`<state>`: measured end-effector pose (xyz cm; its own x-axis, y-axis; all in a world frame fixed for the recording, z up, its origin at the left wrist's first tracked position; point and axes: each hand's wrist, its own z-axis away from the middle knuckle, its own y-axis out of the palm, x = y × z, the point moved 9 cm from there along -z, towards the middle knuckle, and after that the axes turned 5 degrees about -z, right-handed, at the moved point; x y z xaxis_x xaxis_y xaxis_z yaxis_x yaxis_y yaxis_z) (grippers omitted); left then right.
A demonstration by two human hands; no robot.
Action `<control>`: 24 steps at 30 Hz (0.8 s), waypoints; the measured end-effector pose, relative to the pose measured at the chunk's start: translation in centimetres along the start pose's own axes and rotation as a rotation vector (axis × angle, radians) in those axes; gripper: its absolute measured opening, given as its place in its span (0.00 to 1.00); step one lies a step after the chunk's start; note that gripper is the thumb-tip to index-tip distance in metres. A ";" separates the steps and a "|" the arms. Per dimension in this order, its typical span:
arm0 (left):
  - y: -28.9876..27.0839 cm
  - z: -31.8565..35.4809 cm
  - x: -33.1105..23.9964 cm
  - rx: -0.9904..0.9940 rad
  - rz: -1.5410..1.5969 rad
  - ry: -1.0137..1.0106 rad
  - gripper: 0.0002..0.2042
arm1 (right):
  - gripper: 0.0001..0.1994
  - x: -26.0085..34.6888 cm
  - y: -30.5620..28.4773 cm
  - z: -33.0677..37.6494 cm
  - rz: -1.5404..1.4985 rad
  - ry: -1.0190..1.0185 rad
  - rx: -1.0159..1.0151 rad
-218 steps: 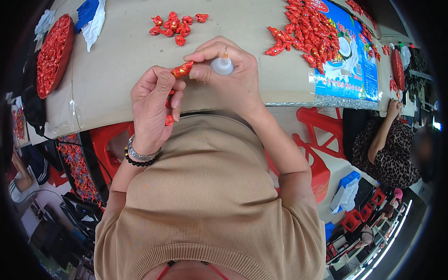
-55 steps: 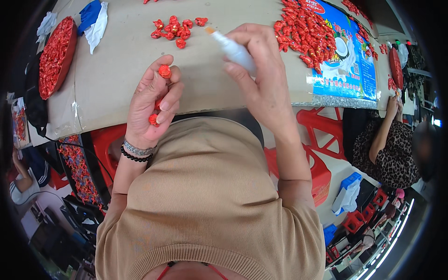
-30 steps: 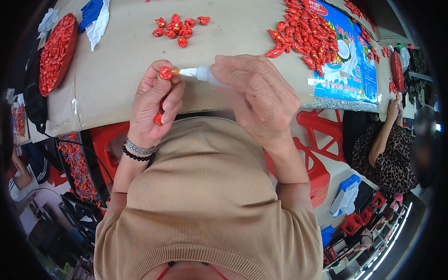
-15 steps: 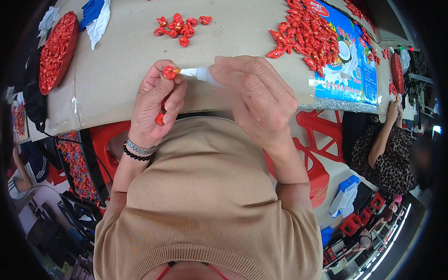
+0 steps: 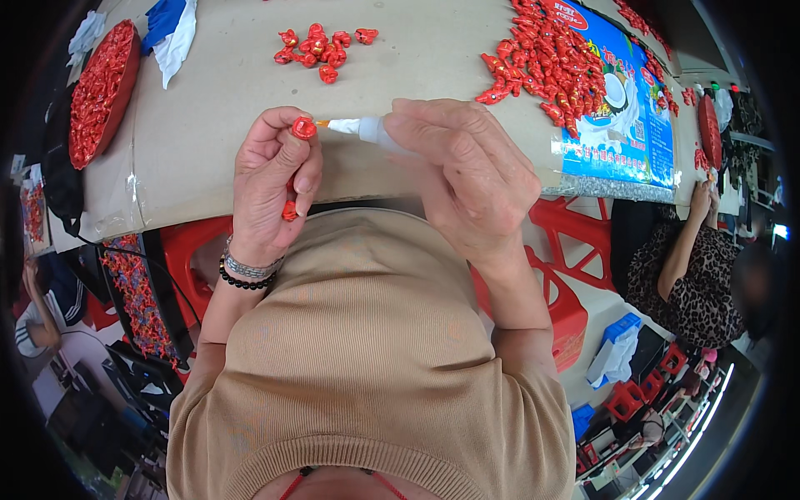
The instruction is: Applying glue to small red toy components and assembling them at a workbench.
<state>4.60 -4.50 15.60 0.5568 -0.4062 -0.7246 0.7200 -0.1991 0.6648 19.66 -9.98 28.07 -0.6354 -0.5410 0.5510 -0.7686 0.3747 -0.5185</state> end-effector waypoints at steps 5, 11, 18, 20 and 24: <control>0.0 0.0 -0.2 -0.003 -0.032 0.025 0.08 | 0.17 -0.3 0.2 0.2 0.006 -0.036 0.012; 0.0 -0.1 -0.4 -0.004 -0.029 0.044 0.08 | 0.17 -0.4 0.3 0.2 -0.011 -0.033 0.012; -0.2 -0.1 -0.9 -0.027 -0.055 0.087 0.09 | 0.17 -0.6 0.4 0.2 -0.009 -0.017 0.015; -0.3 -0.1 -1.4 -0.043 -0.097 0.144 0.10 | 0.17 -0.5 0.4 0.1 -0.005 -0.021 0.017; -0.5 0.1 -1.7 -0.060 -0.152 0.178 0.10 | 0.17 -0.5 0.4 0.2 -0.013 -0.010 0.017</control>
<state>3.29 -3.77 16.49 0.5006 -0.2112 -0.8395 0.8214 -0.1902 0.5376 19.74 -9.69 27.47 -0.6246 -0.5532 0.5512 -0.7753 0.3550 -0.5223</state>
